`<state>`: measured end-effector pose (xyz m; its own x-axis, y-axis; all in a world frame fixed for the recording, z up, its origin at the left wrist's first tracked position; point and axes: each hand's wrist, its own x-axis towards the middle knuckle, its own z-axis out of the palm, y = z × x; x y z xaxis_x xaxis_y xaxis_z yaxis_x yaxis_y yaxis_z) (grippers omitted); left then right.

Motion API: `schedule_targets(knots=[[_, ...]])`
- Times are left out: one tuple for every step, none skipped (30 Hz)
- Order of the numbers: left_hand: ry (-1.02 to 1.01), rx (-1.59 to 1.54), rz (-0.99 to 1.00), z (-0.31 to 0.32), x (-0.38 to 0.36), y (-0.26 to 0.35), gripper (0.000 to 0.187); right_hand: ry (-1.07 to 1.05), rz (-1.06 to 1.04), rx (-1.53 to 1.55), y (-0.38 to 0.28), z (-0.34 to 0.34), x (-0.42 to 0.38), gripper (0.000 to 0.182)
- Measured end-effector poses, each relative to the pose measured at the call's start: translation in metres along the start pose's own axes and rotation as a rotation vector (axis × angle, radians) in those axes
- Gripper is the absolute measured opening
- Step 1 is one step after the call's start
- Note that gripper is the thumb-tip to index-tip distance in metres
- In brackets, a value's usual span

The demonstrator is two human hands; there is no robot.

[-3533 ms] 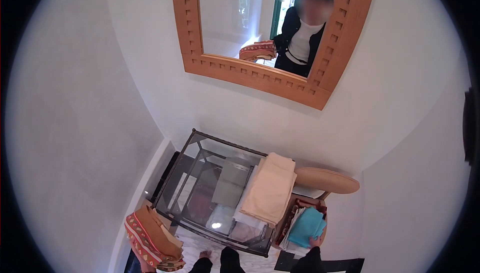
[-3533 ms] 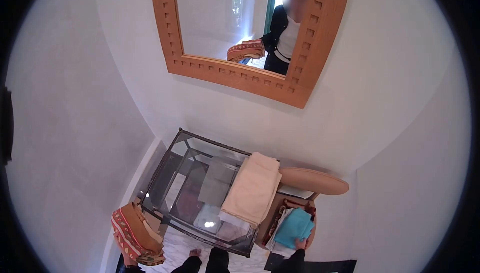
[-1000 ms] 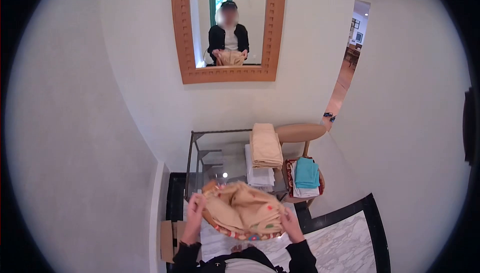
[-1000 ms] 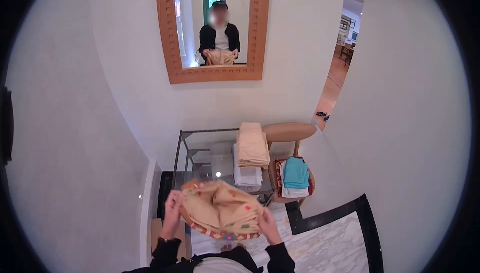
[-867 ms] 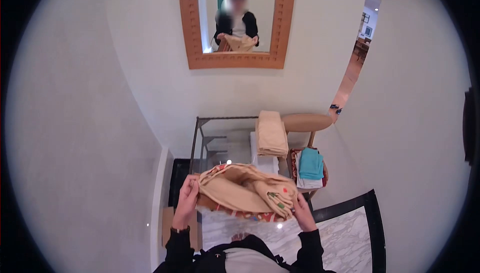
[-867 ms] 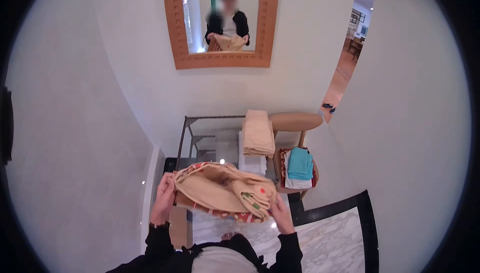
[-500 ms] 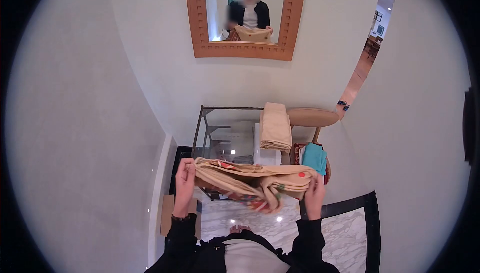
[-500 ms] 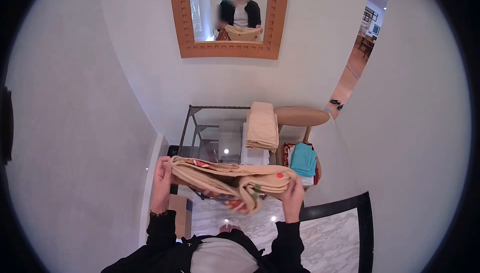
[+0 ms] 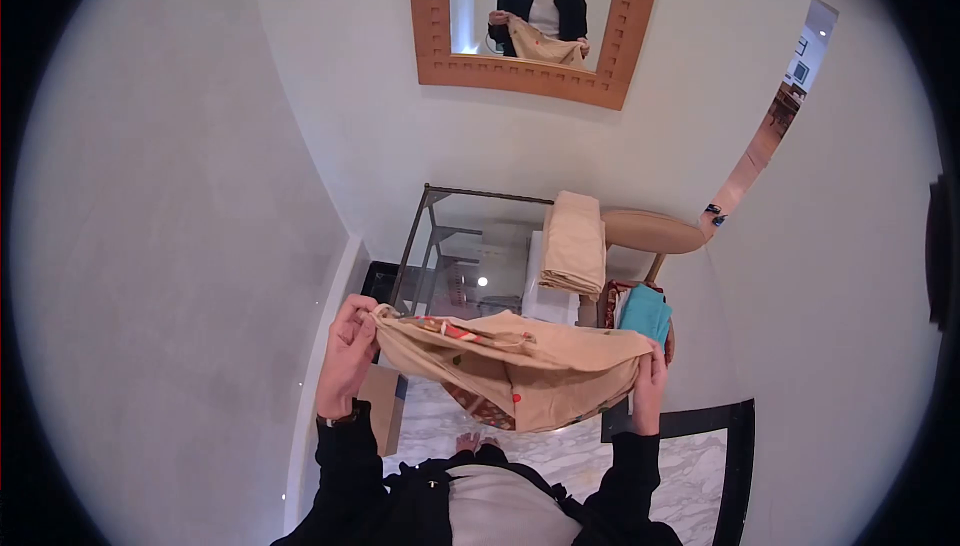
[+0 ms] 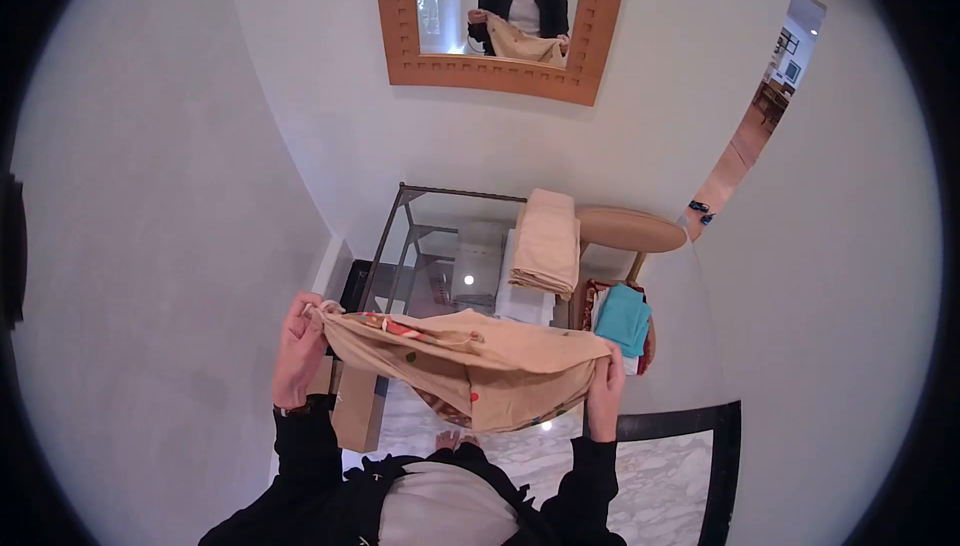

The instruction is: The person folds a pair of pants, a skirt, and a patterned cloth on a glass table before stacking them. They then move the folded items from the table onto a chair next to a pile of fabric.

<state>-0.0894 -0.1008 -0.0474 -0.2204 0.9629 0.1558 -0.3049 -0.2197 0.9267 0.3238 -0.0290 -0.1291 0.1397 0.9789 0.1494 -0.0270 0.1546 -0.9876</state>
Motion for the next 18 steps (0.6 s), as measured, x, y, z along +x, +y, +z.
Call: schedule_targets(knots=[[-0.058, -0.138, 0.013, 0.004, -0.001, 0.0, 0.022, -0.046, 0.014, -0.016, 0.003, 0.005, -0.002, 0.022], [-0.118, -0.275, 0.025, 0.008, -0.002, 0.001, 0.025, -0.091, 0.028, -0.031, 0.009, 0.011, -0.005, 0.021], [-0.125, -0.281, -0.013, 0.015, -0.003, 0.004, 0.028, -0.135, 0.041, -0.047, 0.014, 0.018, -0.009, 0.021], [-0.135, -0.287, -0.051, 0.024, -0.005, 0.008, 0.031, -0.22, 0.051, -0.105, 0.019, 0.025, -0.012, 0.021], [-0.146, -0.292, -0.09, 0.031, -0.004, 0.009, 0.034, -0.303, 0.062, -0.161, 0.022, 0.034, -0.015, 0.021], [-0.193, -0.29, -0.105, 0.034, -0.003, 0.004, 0.036, -0.384, 0.074, -0.219, 0.027, 0.042, -0.021, 0.021], [-0.242, -0.288, -0.121, 0.035, -0.002, -0.002, 0.039, -0.429, 0.011, -0.226, 0.041, 0.051, -0.027, 0.021], [-0.292, -0.287, -0.137, 0.039, -0.001, -0.007, 0.042, -0.474, -0.052, -0.232, 0.053, 0.061, -0.033, 0.023], [-0.271, -0.303, -0.174, 0.047, -0.002, -0.008, 0.043, -0.496, -0.139, -0.301, 0.04, 0.074, -0.039, 0.022], [-0.252, -0.305, -0.189, 0.055, -0.002, -0.007, 0.042, -0.564, -0.115, -0.315, 0.034, 0.081, -0.041, 0.022], [-0.234, -0.308, -0.204, 0.063, -0.002, -0.005, 0.041, -0.632, -0.089, -0.328, 0.031, 0.088, -0.044, 0.021], [-0.217, -0.31, -0.219, 0.071, -0.001, -0.001, 0.04, -0.698, -0.065, -0.341, 0.025, 0.094, -0.046, 0.021], [-0.191, -0.29, -0.226, 0.081, -0.001, 0.004, 0.039, -0.725, -0.075, -0.322, 0.016, 0.101, -0.048, 0.021], [-0.201, -0.281, -0.206, 0.083, -0.001, 0.005, 0.037, -0.732, 0.066, -0.233, 0.018, 0.104, -0.048, 0.021], [-0.21, -0.274, -0.185, 0.083, -0.001, 0.004, 0.036, -0.735, 0.207, -0.145, 0.021, 0.106, -0.048, 0.022], [-0.218, -0.266, -0.165, 0.084, -0.002, 0.004, 0.034, -0.736, 0.348, -0.054, 0.024, 0.108, -0.048, 0.023], [-0.193, -0.238, -0.159, 0.086, -0.003, 0.007, 0.031, -0.734, 0.486, 0.039, 0.026, 0.111, -0.049, 0.024], [-0.167, -0.21, -0.152, 0.088, -0.004, 0.01, 0.027, -0.696, 0.39, 0.097, 0.025, 0.114, -0.048, 0.024]])
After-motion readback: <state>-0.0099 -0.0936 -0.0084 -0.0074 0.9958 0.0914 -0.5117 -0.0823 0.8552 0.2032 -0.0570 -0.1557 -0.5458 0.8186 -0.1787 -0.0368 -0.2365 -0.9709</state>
